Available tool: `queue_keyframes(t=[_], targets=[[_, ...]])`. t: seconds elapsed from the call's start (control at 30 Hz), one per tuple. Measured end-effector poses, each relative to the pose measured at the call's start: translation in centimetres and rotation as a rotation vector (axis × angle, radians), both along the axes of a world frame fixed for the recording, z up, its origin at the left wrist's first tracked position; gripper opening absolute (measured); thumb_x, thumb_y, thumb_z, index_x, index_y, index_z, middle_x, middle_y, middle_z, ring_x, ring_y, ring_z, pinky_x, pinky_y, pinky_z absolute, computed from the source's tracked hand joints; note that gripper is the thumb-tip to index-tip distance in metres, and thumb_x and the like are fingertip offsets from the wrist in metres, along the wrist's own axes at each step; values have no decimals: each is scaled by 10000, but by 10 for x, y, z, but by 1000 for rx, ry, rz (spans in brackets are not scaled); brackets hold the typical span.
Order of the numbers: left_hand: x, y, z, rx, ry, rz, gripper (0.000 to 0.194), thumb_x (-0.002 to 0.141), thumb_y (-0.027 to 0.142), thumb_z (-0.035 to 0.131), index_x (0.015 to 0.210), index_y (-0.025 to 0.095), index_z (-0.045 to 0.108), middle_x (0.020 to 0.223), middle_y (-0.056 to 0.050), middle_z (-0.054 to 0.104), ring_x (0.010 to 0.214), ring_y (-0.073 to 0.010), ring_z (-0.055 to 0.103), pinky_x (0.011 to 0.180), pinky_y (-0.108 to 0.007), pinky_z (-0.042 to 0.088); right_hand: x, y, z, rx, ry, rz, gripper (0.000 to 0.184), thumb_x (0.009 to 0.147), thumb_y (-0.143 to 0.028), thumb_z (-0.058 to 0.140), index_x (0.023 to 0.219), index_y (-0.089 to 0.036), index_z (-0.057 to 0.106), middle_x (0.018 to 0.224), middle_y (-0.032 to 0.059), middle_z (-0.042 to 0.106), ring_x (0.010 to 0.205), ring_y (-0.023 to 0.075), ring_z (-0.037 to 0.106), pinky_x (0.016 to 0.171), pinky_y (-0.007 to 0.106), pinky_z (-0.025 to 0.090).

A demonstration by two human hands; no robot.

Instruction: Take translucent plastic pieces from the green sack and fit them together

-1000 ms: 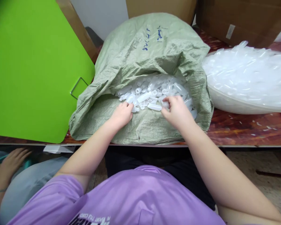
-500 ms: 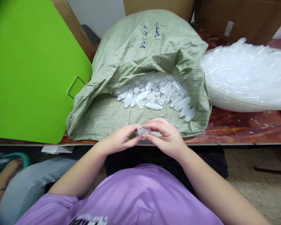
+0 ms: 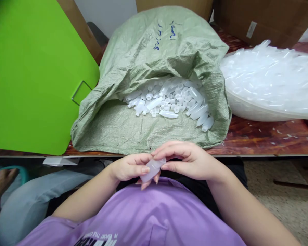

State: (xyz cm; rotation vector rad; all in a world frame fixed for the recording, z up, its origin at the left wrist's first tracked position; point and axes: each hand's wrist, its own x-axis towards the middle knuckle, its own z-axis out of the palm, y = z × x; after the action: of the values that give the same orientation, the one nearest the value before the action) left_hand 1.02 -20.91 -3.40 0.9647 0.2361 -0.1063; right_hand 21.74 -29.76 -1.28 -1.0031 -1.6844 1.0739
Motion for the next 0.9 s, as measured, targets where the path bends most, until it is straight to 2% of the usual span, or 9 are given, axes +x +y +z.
queue_keyframes(t=[0.1, 0.17, 0.3, 0.37, 0.43, 0.5, 0.63, 0.8, 0.9], targets=[[0, 0, -7, -90, 14, 8, 452, 746, 500, 611, 993, 125, 569, 758, -53, 582, 427, -50, 432, 401, -208, 247, 0, -1, 4, 89, -123, -33, 191, 792, -195, 627, 978, -227, 654, 988, 51, 683, 904, 161, 639, 789, 283, 510], [0, 1, -7, -64, 33, 32, 467, 770, 502, 582, 1045, 125, 568, 738, -46, 570, 418, -36, 378, 402, -207, 225, -5, -1, 4, 84, -279, -133, 146, 771, -286, 652, 889, -202, 664, 804, 36, 689, 733, 150, 642, 654, 248, 503], [1, 1, 5, 268, 105, 55, 385, 832, 393, 545, 1146, 169, 544, 842, -52, 598, 521, -42, 401, 503, -204, 328, -13, -4, -9, -124, -499, -320, 446, 885, -429, 434, 537, -180, 560, 464, -11, 521, 441, 103, 501, 440, 225, 378], [2, 2, 10, 362, 126, 85, 393, 840, 360, 541, 1188, 183, 501, 876, -52, 610, 554, -48, 416, 532, -201, 349, -12, -9, -17, -116, -451, -356, 411, 903, -429, 387, 650, -181, 595, 589, 15, 594, 537, 127, 560, 503, 238, 430], [3, 4, 11, 369, 114, 144, 372, 839, 360, 542, 1153, 167, 488, 867, -54, 617, 551, -48, 422, 518, -195, 344, -9, -14, -23, -4, -372, -373, 292, 837, -427, 526, 987, -188, 596, 912, 70, 646, 781, 178, 617, 665, 280, 492], [2, 5, 7, 339, 81, 174, 329, 844, 374, 533, 1077, 146, 492, 851, -61, 622, 525, -43, 416, 493, -191, 331, -5, -19, -26, 96, -338, -360, 416, 784, -363, 622, 1157, -211, 519, 1071, 88, 609, 915, 197, 602, 775, 304, 490], [0, 4, -3, 262, 54, 141, 316, 849, 392, 521, 1036, 141, 476, 825, -68, 625, 474, -34, 386, 445, -186, 292, -4, -22, -23, 20, -417, -316, 166, 889, -277, 468, 933, -219, 617, 782, 31, 645, 692, 139, 614, 637, 246, 492], [0, -1, -9, 269, 55, 165, 297, 857, 421, 493, 973, 149, 480, 689, -4, 571, 470, -37, 379, 451, -179, 273, -11, -21, -22, 31, -385, -189, 324, 836, -324, 556, 1141, -216, 533, 1019, 75, 634, 885, 178, 606, 745, 280, 491], [-1, -4, -7, 378, 83, 178, 288, 848, 422, 506, 922, 144, 498, 689, 8, 533, 578, -68, 466, 551, -203, 360, -16, -19, -24, -100, -429, -177, 270, 919, -333, 392, 845, -194, 611, 661, 15, 615, 592, 123, 569, 558, 234, 451]])
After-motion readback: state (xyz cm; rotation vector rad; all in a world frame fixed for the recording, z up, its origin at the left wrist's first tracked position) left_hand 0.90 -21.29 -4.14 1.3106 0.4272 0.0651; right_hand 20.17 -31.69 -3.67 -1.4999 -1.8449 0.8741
